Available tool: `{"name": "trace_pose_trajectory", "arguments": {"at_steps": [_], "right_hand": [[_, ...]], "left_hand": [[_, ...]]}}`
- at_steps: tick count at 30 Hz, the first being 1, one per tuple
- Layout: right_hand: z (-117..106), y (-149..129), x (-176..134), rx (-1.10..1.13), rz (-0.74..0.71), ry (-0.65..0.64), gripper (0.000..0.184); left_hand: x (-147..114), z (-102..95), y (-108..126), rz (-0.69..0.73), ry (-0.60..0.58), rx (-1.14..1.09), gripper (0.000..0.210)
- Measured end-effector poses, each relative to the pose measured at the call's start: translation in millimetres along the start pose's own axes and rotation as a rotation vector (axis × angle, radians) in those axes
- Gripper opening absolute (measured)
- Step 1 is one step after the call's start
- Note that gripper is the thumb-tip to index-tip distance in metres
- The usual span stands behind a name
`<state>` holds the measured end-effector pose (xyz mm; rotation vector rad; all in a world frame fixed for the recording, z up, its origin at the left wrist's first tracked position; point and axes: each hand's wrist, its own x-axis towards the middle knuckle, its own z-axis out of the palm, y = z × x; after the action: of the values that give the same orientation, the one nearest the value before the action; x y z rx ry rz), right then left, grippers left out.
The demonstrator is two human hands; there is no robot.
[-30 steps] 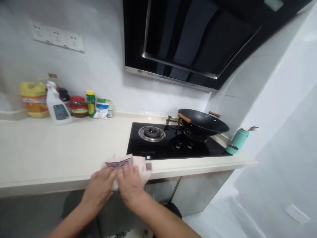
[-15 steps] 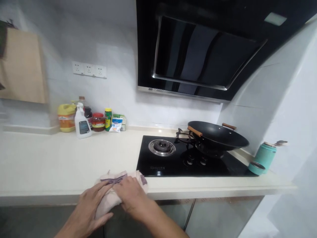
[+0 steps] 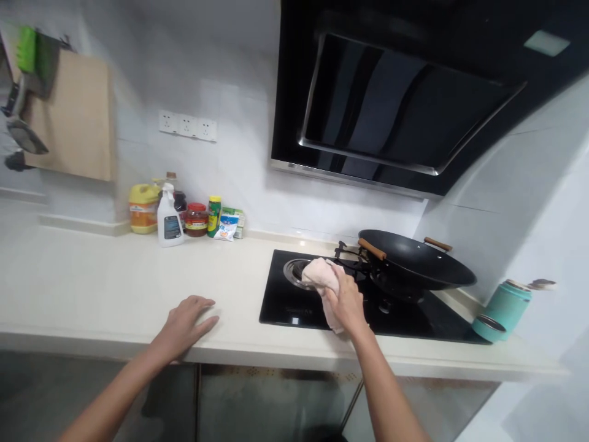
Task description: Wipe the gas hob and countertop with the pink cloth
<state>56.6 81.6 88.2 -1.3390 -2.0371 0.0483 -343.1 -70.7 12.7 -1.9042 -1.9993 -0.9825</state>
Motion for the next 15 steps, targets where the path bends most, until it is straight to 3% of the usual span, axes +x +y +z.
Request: {"name": "trace_pose_trajectory", "arguments": {"at_steps": [3, 5, 11, 15], "right_hand": [[5, 7, 5, -0.218, 0.026, -0.406, 0.054], [13, 7, 4, -0.277, 0.024, -0.502, 0.053], [46, -23, -8, -0.356, 0.049, -0.357, 0.063], [65, -44, -19, -0.223, -0.182, -0.314, 0.048]], "left_hand": [[-2, -4.6, 6, -0.030, -0.074, 0.018, 0.032], [-4, -7.9, 11, -0.034, -0.105, 0.025, 0.031], [6, -17.1, 15, -0.027, -0.167, 0.052, 0.031], [22, -21.6, 11, -0.069, -0.213, 0.041, 0.035]]}}
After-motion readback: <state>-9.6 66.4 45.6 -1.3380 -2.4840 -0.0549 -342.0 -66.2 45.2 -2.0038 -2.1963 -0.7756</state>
